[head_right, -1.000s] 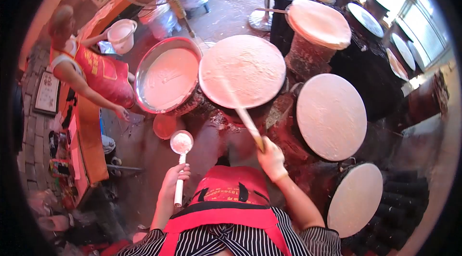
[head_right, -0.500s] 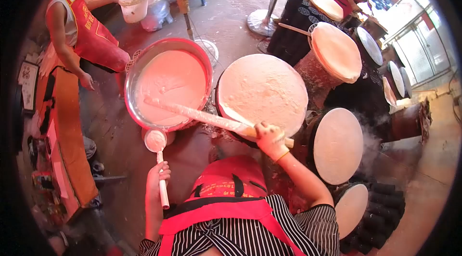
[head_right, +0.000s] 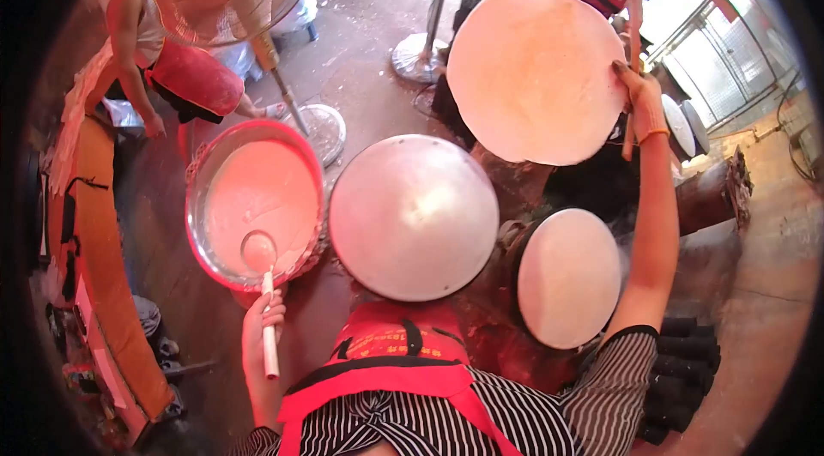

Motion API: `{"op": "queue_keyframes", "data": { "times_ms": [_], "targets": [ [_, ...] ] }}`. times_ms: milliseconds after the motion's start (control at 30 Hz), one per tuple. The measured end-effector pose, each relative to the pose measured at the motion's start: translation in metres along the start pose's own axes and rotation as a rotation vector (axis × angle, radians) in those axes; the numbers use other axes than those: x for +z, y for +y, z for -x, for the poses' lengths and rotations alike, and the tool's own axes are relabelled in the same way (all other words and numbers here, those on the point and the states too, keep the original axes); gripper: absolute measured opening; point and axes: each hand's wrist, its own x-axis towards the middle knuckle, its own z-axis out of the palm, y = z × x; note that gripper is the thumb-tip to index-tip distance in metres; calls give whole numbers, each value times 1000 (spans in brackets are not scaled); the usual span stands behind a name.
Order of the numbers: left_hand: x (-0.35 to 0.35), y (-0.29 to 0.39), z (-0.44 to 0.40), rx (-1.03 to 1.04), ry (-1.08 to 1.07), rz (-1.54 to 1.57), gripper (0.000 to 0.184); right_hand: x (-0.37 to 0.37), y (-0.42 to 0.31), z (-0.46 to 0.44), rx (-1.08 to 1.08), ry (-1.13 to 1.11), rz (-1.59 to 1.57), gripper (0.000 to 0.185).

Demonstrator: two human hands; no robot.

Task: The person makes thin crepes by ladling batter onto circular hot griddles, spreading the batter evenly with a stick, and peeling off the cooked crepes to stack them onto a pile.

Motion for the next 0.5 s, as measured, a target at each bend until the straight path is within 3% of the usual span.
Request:
{"op": "queue_keyframes", "data": {
  "times_ms": [67,200,367,500],
  "targets": [
    [6,-17,-9,-62,-58,154,14,-33,70,-54,56,119,-179,34],
    [48,-59,2,-11,8,245,16,-41,219,-119,191,139,-681,27],
    [93,-103,21,24,8,295,21,7,369,-135,581,557,-730,21],
    [114,-120,28,40,45,331,23,21,417,-127,715,739,-603,25]
  ]
}}
